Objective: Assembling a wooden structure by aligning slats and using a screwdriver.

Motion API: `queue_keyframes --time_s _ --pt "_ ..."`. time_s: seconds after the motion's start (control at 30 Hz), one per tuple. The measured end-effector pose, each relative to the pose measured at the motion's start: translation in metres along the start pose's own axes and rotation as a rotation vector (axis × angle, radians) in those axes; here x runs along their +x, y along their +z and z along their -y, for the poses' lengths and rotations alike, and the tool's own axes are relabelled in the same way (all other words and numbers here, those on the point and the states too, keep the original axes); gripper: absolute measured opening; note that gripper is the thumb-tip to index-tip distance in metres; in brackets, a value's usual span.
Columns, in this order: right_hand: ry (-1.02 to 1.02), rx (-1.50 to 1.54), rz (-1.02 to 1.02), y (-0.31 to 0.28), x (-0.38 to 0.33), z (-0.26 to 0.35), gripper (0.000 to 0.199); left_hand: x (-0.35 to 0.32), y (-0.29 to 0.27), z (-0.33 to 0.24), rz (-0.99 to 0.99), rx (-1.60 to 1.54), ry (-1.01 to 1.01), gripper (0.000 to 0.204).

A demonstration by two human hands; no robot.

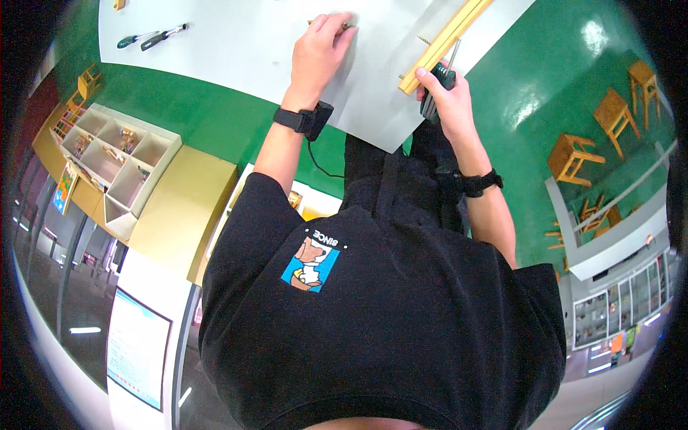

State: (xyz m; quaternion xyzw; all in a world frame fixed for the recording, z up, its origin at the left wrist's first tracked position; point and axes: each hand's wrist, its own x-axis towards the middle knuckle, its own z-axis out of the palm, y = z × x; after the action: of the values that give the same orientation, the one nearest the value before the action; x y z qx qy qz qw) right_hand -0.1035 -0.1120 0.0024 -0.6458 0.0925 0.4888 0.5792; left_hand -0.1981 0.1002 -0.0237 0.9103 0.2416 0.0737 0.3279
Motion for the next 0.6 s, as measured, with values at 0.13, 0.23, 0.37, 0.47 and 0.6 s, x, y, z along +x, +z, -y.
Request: queue_keyframes --time_s 0.13,0.23,0.37,0.47,0.6 --pt "0.000 -0.003 0.018 0.000 -0.002 0.002 0.023 -0.026 -0.001 -0.028 0.093 -0.080 -0.054 0.026" --pt "-0.005 0.018 -0.007 -0.003 0.001 -0.004 0.022 -0.057 0.012 -0.064 0.170 -0.365 -0.162 0.037" --pt "-0.024 0.048 -0.007 0.000 0.002 -0.005 0.022 -0.079 0.034 -0.085 0.106 -0.436 -0.302 0.045" --pt "0.000 0.031 -0.006 -0.003 0.003 -0.003 0.023 -0.078 0.036 -0.086 0.049 -0.463 -0.302 0.043" --pt "-0.027 -0.003 0.025 -0.008 0.007 -0.003 0.025 -0.070 0.033 -0.081 0.122 -0.488 -0.315 0.040"
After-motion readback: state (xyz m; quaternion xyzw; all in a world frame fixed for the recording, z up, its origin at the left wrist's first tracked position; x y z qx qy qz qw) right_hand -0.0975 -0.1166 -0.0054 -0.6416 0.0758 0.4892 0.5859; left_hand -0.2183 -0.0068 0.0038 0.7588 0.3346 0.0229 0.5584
